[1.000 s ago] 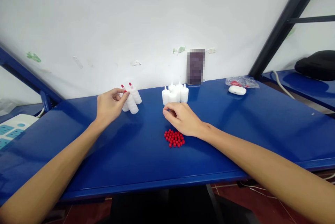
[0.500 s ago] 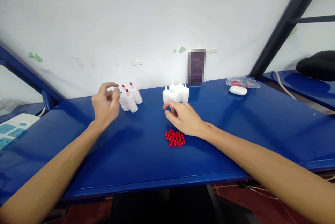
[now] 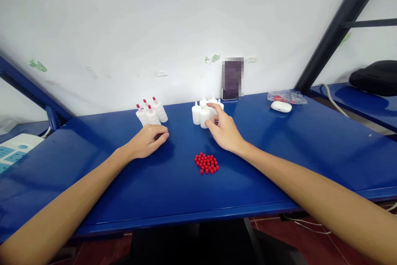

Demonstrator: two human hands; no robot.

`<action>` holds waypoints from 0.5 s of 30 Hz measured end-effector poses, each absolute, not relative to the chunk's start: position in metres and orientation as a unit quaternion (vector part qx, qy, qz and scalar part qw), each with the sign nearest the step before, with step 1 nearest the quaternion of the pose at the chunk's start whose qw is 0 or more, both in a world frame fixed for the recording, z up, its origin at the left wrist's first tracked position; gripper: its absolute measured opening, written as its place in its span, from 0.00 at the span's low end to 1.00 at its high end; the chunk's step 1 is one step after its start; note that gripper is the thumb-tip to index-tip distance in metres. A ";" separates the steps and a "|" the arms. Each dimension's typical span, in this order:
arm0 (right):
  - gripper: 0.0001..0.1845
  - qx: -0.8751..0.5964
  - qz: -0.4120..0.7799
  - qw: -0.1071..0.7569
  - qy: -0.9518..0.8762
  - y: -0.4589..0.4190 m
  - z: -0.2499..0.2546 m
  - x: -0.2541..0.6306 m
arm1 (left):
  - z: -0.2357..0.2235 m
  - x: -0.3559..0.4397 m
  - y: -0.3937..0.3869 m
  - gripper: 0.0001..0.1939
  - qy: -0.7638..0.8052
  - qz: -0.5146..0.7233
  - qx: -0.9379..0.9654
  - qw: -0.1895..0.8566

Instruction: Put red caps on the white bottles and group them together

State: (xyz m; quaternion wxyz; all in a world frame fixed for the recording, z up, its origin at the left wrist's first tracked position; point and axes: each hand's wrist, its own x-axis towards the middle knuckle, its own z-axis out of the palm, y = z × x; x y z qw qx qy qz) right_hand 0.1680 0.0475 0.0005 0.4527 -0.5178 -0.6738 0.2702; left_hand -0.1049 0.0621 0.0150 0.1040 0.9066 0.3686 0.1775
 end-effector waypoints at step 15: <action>0.08 -0.449 0.237 0.492 -0.707 0.052 -0.002 0.168 | 0.030 -0.075 0.024 0.18 0.284 0.183 0.941 0.036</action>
